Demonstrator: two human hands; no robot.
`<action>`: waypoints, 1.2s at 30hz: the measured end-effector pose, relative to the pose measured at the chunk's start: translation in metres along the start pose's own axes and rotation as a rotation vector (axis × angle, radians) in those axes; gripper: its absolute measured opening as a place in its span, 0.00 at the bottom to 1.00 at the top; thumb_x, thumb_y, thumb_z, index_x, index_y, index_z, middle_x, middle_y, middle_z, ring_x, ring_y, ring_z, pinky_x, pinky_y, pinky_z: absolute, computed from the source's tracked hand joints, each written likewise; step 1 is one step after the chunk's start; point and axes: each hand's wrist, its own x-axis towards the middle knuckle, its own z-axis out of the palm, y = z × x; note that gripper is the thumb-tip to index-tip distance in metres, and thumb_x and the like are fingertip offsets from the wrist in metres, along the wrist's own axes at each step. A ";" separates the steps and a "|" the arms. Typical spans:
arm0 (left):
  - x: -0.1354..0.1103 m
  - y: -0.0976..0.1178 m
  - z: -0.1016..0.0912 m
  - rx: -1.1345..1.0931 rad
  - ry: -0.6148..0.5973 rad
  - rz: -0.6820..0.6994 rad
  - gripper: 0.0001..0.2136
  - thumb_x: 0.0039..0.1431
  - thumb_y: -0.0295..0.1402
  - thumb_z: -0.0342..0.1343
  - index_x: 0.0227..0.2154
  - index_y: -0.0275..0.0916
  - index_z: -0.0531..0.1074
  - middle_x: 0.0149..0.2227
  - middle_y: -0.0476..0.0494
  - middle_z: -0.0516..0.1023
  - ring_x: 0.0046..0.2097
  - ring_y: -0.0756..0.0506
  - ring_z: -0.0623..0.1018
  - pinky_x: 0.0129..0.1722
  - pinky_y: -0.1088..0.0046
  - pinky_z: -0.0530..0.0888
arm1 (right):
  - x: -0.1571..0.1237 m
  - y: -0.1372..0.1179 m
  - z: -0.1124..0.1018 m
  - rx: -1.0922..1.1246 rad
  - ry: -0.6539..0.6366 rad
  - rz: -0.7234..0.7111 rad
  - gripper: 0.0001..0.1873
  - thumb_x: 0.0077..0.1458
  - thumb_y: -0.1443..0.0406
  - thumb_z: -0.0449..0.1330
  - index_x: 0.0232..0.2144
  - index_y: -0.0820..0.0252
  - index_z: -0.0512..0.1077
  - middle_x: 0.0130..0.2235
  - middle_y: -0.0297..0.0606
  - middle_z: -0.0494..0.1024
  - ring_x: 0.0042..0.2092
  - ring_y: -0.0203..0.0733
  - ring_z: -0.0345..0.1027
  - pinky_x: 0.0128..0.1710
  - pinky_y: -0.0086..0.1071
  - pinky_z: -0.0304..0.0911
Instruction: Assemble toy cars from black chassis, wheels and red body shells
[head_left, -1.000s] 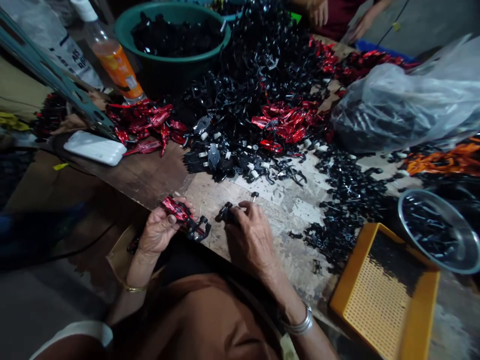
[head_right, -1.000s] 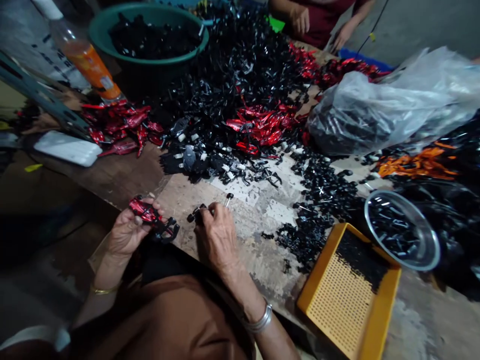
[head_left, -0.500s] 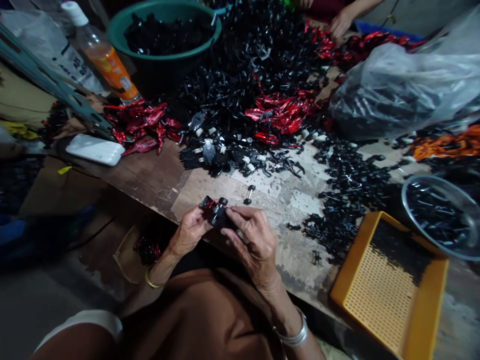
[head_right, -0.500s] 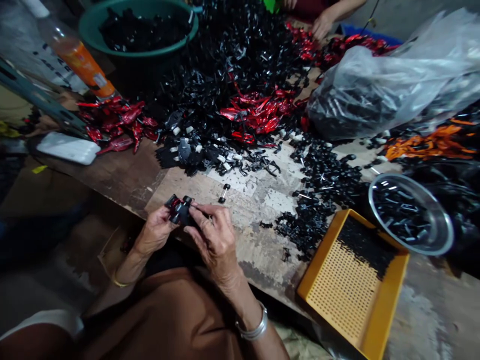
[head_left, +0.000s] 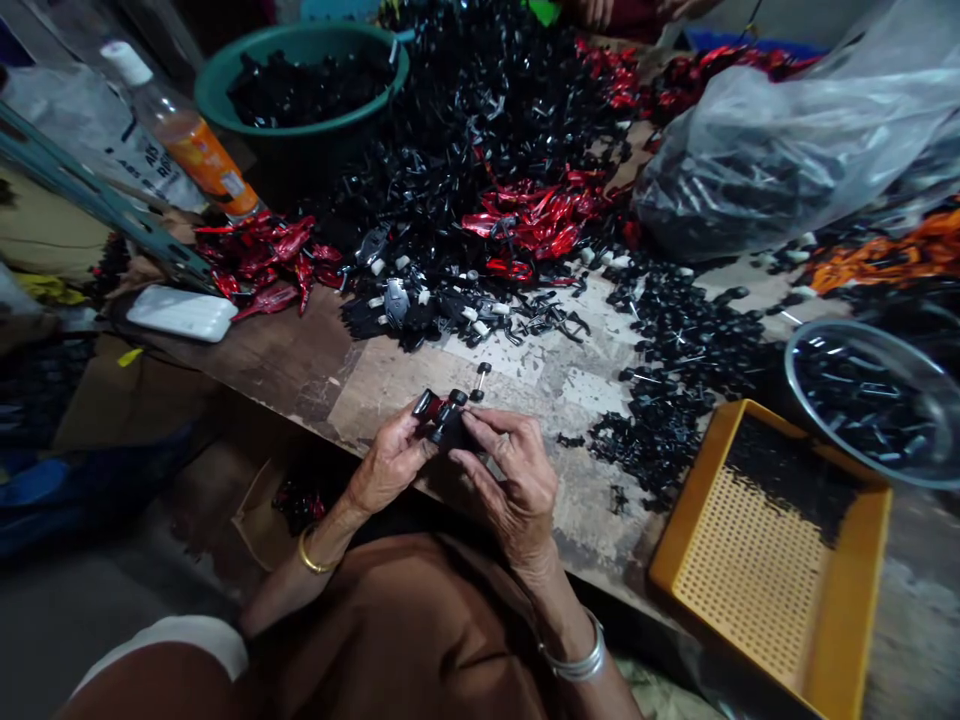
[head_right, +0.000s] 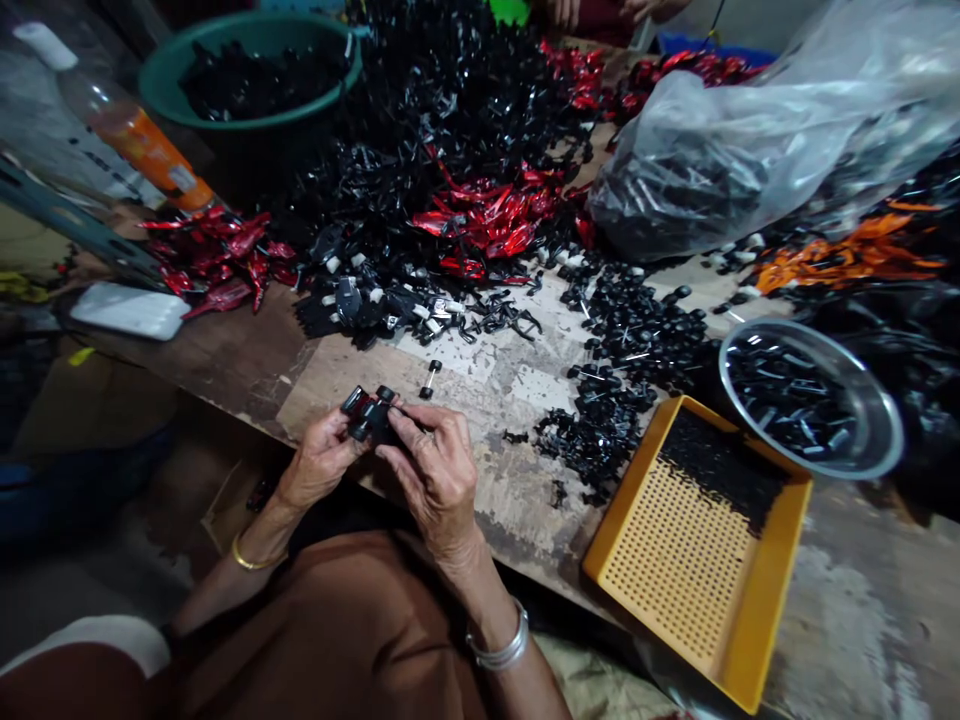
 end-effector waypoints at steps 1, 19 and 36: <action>0.000 0.001 0.001 0.012 0.012 0.000 0.17 0.50 0.39 0.63 0.42 0.36 0.77 0.45 0.40 0.79 0.49 0.40 0.77 0.52 0.66 0.70 | -0.001 0.001 0.000 -0.008 -0.002 0.016 0.20 0.56 0.68 0.61 0.52 0.53 0.69 0.44 0.45 0.74 0.47 0.45 0.69 0.43 0.43 0.68; 0.004 -0.003 0.001 0.150 0.014 0.101 0.13 0.53 0.33 0.60 0.42 0.39 0.77 0.46 0.41 0.79 0.50 0.40 0.75 0.53 0.66 0.68 | -0.001 0.008 -0.003 -0.027 -0.014 0.006 0.19 0.56 0.69 0.60 0.51 0.54 0.70 0.43 0.44 0.74 0.45 0.44 0.68 0.42 0.42 0.68; 0.010 -0.006 -0.014 -0.026 -0.198 -0.025 0.20 0.54 0.35 0.60 0.51 0.38 0.73 0.54 0.38 0.74 0.59 0.38 0.70 0.59 0.64 0.65 | -0.009 0.028 0.015 0.019 -0.062 -0.042 0.22 0.58 0.67 0.58 0.55 0.52 0.66 0.46 0.45 0.71 0.47 0.44 0.67 0.42 0.41 0.69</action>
